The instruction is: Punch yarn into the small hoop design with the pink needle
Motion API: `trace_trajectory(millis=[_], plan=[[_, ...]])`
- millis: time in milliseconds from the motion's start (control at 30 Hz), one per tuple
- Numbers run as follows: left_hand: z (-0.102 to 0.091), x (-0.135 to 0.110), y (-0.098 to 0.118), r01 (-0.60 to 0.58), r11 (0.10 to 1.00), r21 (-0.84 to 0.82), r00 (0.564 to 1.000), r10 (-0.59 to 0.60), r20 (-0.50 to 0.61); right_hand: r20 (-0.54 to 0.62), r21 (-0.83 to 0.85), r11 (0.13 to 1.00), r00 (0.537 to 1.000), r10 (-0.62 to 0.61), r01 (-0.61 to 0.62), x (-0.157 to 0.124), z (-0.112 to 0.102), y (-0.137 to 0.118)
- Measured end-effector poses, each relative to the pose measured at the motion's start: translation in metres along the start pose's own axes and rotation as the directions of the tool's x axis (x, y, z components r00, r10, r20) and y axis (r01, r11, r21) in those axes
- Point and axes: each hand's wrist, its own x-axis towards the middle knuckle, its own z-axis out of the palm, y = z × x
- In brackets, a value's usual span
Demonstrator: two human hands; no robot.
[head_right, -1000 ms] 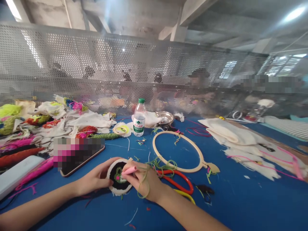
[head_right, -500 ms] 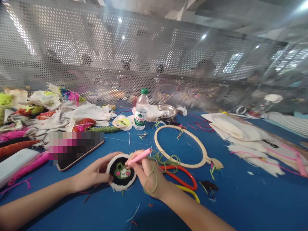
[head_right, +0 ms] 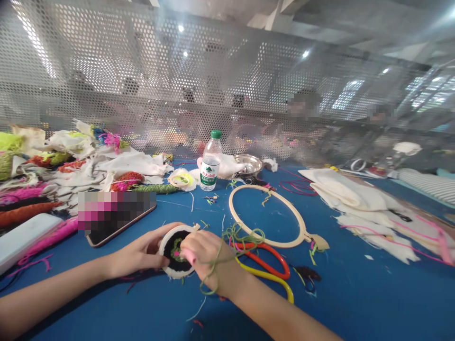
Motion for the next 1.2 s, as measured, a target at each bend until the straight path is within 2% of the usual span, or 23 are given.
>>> trace_trajectory(millis=[100,167,400,567,633,733,800,867,933,1000,1100,1200], plan=[[0.000,0.000,0.000,0.027,0.999,-0.019,1.000,-0.027,0.003,-0.041,0.120,0.981,0.987,0.157,-0.151,-0.001,-0.003,-0.002],[0.000,0.000,0.001,0.036,0.999,-0.020,0.999,-0.036,0.001,-0.062,0.187,0.960,0.973,0.221,-0.206,-0.002,-0.005,-0.002],[0.000,0.000,0.001,0.045,0.999,-0.023,0.999,-0.046,-0.021,-0.089,0.222,0.933,0.947,0.310,-0.285,-0.006,-0.003,0.001],[0.001,0.000,0.002,0.041,0.999,-0.027,0.999,-0.041,-0.020,-0.104,0.222,0.936,0.947,0.303,-0.275,-0.007,-0.002,0.002],[0.001,0.000,0.002,0.046,0.999,-0.025,0.999,-0.047,-0.020,-0.120,0.201,0.950,0.957,0.265,-0.238,-0.008,-0.002,0.003],[0.001,0.000,0.003,0.058,0.998,-0.020,0.998,-0.059,-0.022,-0.133,0.080,0.996,0.990,0.044,-0.034,-0.008,0.001,0.006],[0.001,0.001,0.003,0.053,0.998,-0.020,0.998,-0.053,-0.022,-0.067,-0.039,0.995,0.993,-0.094,0.091,-0.007,0.004,0.007],[0.002,0.001,0.003,0.043,0.999,-0.028,0.999,-0.043,-0.023,0.014,-0.111,0.986,0.992,-0.124,0.125,-0.005,0.006,0.007],[0.002,0.001,0.004,0.040,0.999,-0.031,0.999,-0.041,-0.021,0.031,-0.085,0.994,0.997,-0.066,0.068,-0.002,0.006,0.005],[0.001,0.001,0.005,0.054,0.998,-0.015,0.999,-0.054,-0.008,-0.023,0.014,0.999,0.999,0.049,-0.048,-0.001,0.003,0.003],[0.000,0.000,0.006,0.060,0.998,0.021,0.998,-0.060,0.008,-0.103,0.146,0.970,0.972,0.212,-0.196,-0.001,-0.002,0.000],[0.000,0.000,0.006,0.052,0.998,0.038,0.999,-0.052,0.000,-0.123,0.156,0.955,0.955,0.271,-0.251,-0.003,-0.005,0.000]])
